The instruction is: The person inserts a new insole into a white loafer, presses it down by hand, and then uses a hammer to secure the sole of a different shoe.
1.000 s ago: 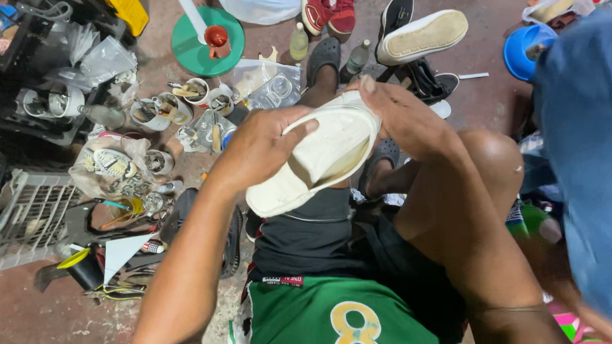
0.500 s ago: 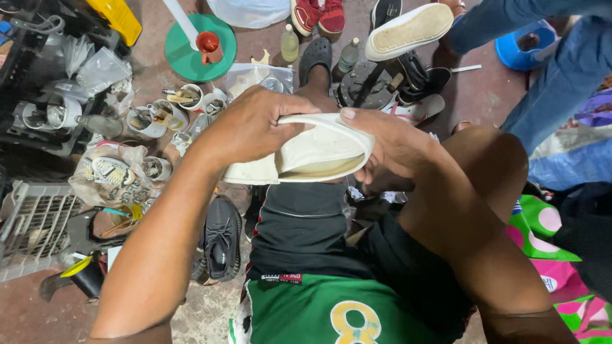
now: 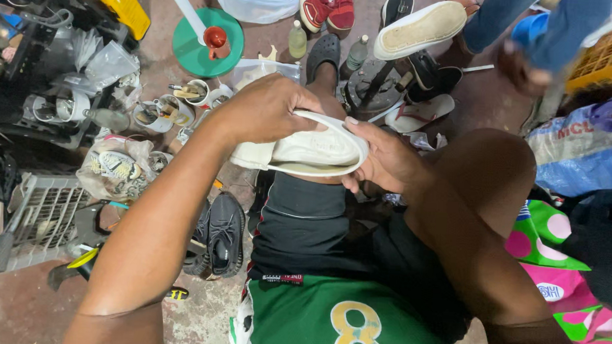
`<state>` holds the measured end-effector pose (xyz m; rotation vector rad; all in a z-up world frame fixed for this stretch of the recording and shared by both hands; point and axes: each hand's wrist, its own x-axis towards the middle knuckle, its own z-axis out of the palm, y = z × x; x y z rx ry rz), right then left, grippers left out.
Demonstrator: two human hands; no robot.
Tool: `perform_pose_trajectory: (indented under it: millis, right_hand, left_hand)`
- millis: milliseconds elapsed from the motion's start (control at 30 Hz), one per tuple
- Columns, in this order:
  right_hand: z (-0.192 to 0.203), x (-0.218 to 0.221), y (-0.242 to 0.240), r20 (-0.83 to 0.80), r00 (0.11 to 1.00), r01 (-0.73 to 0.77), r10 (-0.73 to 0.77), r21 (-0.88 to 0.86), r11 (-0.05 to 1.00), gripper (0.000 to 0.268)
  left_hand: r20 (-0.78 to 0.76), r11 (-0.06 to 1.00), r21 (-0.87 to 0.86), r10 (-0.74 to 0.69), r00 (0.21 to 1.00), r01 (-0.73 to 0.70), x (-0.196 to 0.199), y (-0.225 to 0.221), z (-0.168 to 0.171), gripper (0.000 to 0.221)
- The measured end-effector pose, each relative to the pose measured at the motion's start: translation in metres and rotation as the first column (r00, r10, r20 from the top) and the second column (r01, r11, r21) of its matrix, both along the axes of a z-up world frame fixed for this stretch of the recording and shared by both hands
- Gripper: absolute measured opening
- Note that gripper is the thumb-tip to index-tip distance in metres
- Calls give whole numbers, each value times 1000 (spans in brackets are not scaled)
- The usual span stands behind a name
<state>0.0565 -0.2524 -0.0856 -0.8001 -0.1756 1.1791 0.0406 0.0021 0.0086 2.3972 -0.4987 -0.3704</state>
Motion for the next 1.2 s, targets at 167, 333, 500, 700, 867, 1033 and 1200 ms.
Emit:
perform_pose_trajectory:
  millis: [167, 333, 500, 700, 867, 1033, 1200]
  right_hand:
    - [9, -2, 1, 108, 990, 76, -90, 129, 989, 57]
    - [19, -8, 4, 169, 962, 194, -214, 128, 973, 57]
    - [22, -21, 21, 214, 956, 186, -200, 84, 979, 62]
    - [16, -37, 38, 266, 949, 147, -171, 106, 983, 75]
    - [14, -29, 33, 404, 882, 191, -242, 161, 968, 76]
    - [23, -10, 23, 151, 854, 435, -497, 316, 843, 79]
    - [14, -1, 32, -8, 871, 462, -491, 356, 813, 61]
  left_hand:
    - [542, 974, -102, 226, 809, -204, -24, 19, 12, 61]
    - [-26, 446, -609, 815, 578, -656, -47, 0, -31, 62]
    - [-377, 127, -869, 457, 806, -478, -37, -37, -93, 58]
    - [-404, -11, -822, 716, 570, -569, 3, -37, -102, 27]
    - [-172, 268, -795, 761, 625, -544, -14, -38, -89, 24]
    - [-90, 560, -654, 609, 788, -508, -50, -66, -82, 23]
    - [133, 643, -397, 746, 652, -655, -60, -94, -65, 29]
